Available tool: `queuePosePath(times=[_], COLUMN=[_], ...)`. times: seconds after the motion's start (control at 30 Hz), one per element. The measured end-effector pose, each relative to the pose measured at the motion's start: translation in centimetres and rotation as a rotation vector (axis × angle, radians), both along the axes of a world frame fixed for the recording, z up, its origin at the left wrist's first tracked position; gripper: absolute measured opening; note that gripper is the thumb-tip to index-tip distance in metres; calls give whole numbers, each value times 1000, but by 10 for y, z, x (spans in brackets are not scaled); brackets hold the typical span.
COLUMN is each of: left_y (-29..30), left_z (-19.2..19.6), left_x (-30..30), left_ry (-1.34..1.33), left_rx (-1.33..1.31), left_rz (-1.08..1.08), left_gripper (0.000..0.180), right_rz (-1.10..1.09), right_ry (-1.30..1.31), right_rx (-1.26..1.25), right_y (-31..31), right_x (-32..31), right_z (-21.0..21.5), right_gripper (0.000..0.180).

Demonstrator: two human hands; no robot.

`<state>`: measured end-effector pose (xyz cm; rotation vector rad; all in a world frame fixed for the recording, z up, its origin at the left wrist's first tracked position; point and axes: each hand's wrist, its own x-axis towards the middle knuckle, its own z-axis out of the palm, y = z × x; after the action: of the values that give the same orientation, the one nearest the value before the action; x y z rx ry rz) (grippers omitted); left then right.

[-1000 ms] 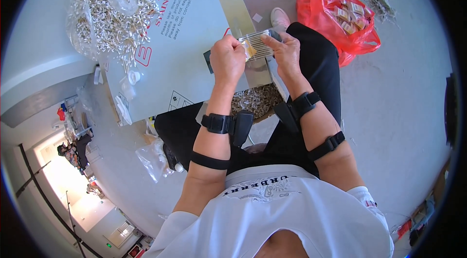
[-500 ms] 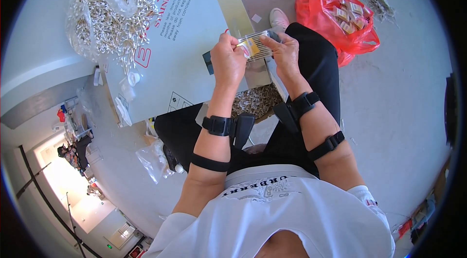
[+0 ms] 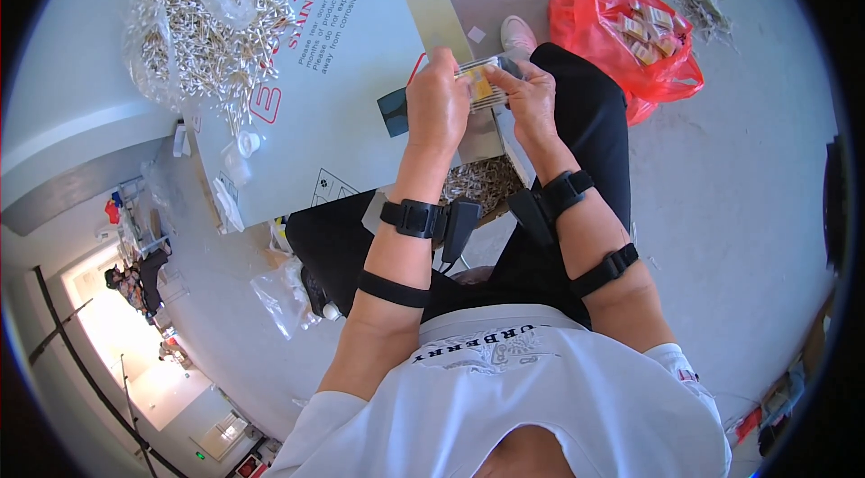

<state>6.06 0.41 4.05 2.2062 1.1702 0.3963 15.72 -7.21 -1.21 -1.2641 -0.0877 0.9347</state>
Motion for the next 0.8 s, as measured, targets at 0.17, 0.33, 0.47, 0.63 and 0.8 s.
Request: queuePosePath(times=[0.17, 0.33, 0.47, 0.63, 0.8], left_y=[-15, -34, -45, -46, -44], left_z=[-5, -9, -13, -17, -23], left_x=[-21, -42, -45, -44, -49], left_ry=[5, 166, 319, 319, 301], left_rx=[255, 467, 496, 420, 345], left_rz=[-10, -83, -151, -150, -59], left_gripper=[29, 47, 61, 64, 78], right_rz=[-35, -45, -26, -39, -110], right_ry=[27, 31, 60, 75, 152], right_rx=[23, 27, 4, 17, -6], right_y=[2, 1, 0, 0, 5], right_x=[-4, -3, -2, -3, -2], right_z=[1, 3, 5, 0, -7], right_gripper=[11, 12, 8, 11, 21])
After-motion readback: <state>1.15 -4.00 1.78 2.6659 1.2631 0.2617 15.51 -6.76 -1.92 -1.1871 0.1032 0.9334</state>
